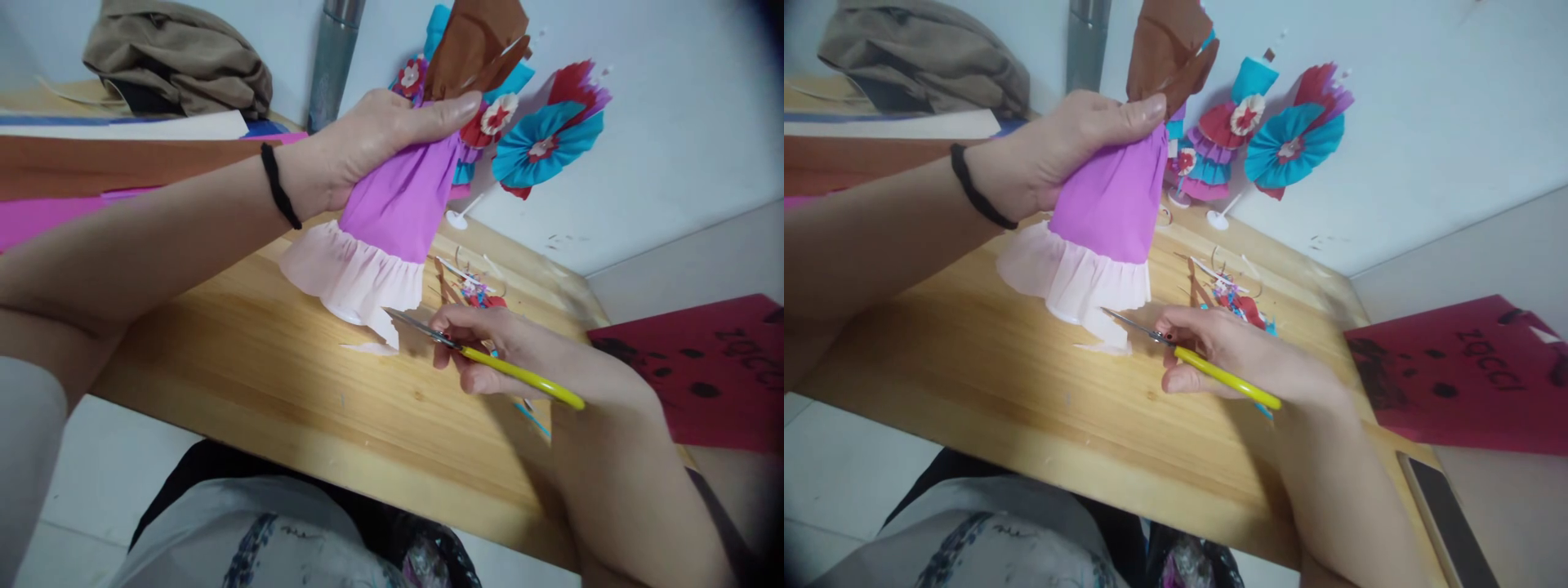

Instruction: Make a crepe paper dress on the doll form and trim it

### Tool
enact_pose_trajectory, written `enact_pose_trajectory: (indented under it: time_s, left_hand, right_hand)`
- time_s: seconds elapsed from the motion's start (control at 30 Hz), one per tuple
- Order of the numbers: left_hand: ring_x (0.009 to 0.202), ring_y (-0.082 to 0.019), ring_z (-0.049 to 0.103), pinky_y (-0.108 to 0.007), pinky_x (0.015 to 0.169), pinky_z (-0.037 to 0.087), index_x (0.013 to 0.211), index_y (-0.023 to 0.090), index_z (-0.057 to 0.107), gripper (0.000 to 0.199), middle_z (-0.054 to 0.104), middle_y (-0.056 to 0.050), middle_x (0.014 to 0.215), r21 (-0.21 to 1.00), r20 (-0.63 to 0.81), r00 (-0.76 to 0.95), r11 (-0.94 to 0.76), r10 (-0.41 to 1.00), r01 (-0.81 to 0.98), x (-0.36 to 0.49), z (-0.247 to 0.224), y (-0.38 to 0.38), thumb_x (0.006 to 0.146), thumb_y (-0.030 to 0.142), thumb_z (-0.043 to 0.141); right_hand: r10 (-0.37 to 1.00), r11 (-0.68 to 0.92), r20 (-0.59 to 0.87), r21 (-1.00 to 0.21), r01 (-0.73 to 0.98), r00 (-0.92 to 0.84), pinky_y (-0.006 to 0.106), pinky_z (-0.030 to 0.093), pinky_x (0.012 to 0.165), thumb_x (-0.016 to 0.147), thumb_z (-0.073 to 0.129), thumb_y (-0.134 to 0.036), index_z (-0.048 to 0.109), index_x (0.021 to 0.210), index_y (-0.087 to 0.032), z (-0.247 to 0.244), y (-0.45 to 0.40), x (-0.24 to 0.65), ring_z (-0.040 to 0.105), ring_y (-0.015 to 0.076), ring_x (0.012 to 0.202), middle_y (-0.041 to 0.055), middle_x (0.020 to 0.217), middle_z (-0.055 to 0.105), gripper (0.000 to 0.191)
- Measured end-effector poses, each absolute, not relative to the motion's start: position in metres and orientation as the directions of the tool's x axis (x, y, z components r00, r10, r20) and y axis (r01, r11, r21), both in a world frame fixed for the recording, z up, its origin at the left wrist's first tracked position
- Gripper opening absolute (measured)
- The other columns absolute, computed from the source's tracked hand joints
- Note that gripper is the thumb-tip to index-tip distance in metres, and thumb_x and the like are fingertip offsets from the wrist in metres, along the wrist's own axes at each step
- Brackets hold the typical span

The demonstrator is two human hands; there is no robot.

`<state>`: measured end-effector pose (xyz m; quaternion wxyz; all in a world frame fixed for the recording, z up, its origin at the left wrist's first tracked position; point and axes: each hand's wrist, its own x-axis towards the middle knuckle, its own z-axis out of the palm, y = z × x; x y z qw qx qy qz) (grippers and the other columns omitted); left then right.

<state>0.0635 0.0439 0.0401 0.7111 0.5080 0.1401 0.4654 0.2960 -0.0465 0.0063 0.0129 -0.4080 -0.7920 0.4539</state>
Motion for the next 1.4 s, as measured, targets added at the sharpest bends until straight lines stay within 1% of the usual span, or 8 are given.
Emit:
enact_pose_trajectory:
  time_s: [0.13,0.27,0.43,0.63,0.7,0.9,1.1,1.4]
  left_hand:
    - [0.047,-0.003,0.065,-0.017,0.062,0.062,0.074,0.005,0.059,0.035,0.067,0.003,0.058,0.874,0.255,0.533,0.043,0.807,-0.484,0.066,0.041,0.042,0.105,0.011,0.045]
    - [0.048,-0.004,0.065,-0.015,0.060,0.060,0.080,0.003,0.062,0.026,0.068,0.002,0.059,0.881,0.199,0.477,0.057,0.856,-0.470,0.068,0.038,0.042,0.103,0.011,0.053]
    - [0.046,-0.006,0.063,-0.017,0.060,0.058,0.080,0.006,0.063,0.024,0.067,0.001,0.056,0.885,0.166,0.462,0.075,0.871,-0.460,0.068,0.035,0.040,0.101,0.011,0.056]
    - [0.058,-0.015,0.070,-0.022,0.058,0.055,0.085,0.008,0.067,0.026,0.073,-0.009,0.069,0.943,0.143,0.481,0.030,0.865,-0.333,0.069,0.023,0.052,0.101,0.028,0.061]
    - [0.058,-0.015,0.069,-0.022,0.057,0.054,0.085,0.009,0.066,0.026,0.073,-0.010,0.070,0.944,0.143,0.490,0.030,0.860,-0.329,0.070,0.019,0.056,0.100,0.030,0.062]
    - [0.059,-0.013,0.067,-0.024,0.062,0.056,0.084,0.009,0.066,0.023,0.072,-0.008,0.072,0.933,0.149,0.512,0.051,0.846,-0.356,0.071,0.017,0.053,0.102,0.023,0.059]
    - [0.061,-0.013,0.068,-0.023,0.061,0.053,0.085,0.007,0.067,0.026,0.072,-0.010,0.075,0.952,0.147,0.499,0.015,0.854,-0.306,0.071,0.017,0.054,0.102,0.026,0.060]
    - [0.058,-0.010,0.066,-0.019,0.059,0.050,0.081,0.010,0.067,0.025,0.071,-0.005,0.069,0.954,0.121,0.477,0.031,0.870,-0.298,0.072,0.019,0.046,0.102,0.021,0.059]
  right_hand:
    - [0.670,0.194,-0.308,-0.806,0.560,-0.675,0.023,0.040,0.054,0.077,0.073,-0.074,0.056,0.097,-0.017,0.003,-0.047,0.292,0.050,0.0092,0.061,0.0035,0.083,0.067,0.063]
    - [0.689,0.226,-0.254,-0.815,0.534,-0.679,0.024,0.038,0.057,0.076,0.073,-0.074,0.056,0.094,-0.017,-0.001,-0.050,0.286,0.048,0.0094,0.064,0.0027,0.083,0.065,0.062]
    - [0.709,0.171,-0.258,-0.840,0.515,-0.657,0.025,0.036,0.058,0.077,0.072,-0.075,0.051,0.092,-0.019,-0.001,-0.053,0.282,0.046,0.0106,0.067,0.0029,0.085,0.062,0.062]
    - [0.676,0.184,-0.268,-0.841,0.510,-0.686,0.026,0.037,0.062,0.081,0.072,-0.070,0.050,0.092,-0.018,0.000,-0.053,0.277,0.048,0.0123,0.072,0.0029,0.088,0.060,0.057]
    - [0.668,0.168,-0.270,-0.853,0.494,-0.693,0.026,0.037,0.062,0.080,0.073,-0.070,0.051,0.092,-0.018,-0.001,-0.052,0.276,0.048,0.0121,0.072,0.0025,0.087,0.059,0.057]
    - [0.641,0.100,-0.289,-0.887,0.451,-0.711,0.026,0.038,0.061,0.081,0.073,-0.067,0.056,0.099,-0.019,-0.007,-0.051,0.278,0.046,0.0111,0.067,0.0012,0.085,0.059,0.055]
    - [0.660,0.105,-0.319,-0.858,0.503,-0.681,0.028,0.033,0.054,0.074,0.068,-0.081,0.054,0.088,-0.022,0.001,-0.052,0.271,0.043,0.0130,0.064,0.0009,0.078,0.057,0.063]
    - [0.646,0.126,-0.298,-0.867,0.482,-0.703,0.029,0.033,0.053,0.076,0.069,-0.079,0.055,0.086,-0.023,0.004,-0.052,0.267,0.044,0.0125,0.062,0.0003,0.075,0.056,0.059]
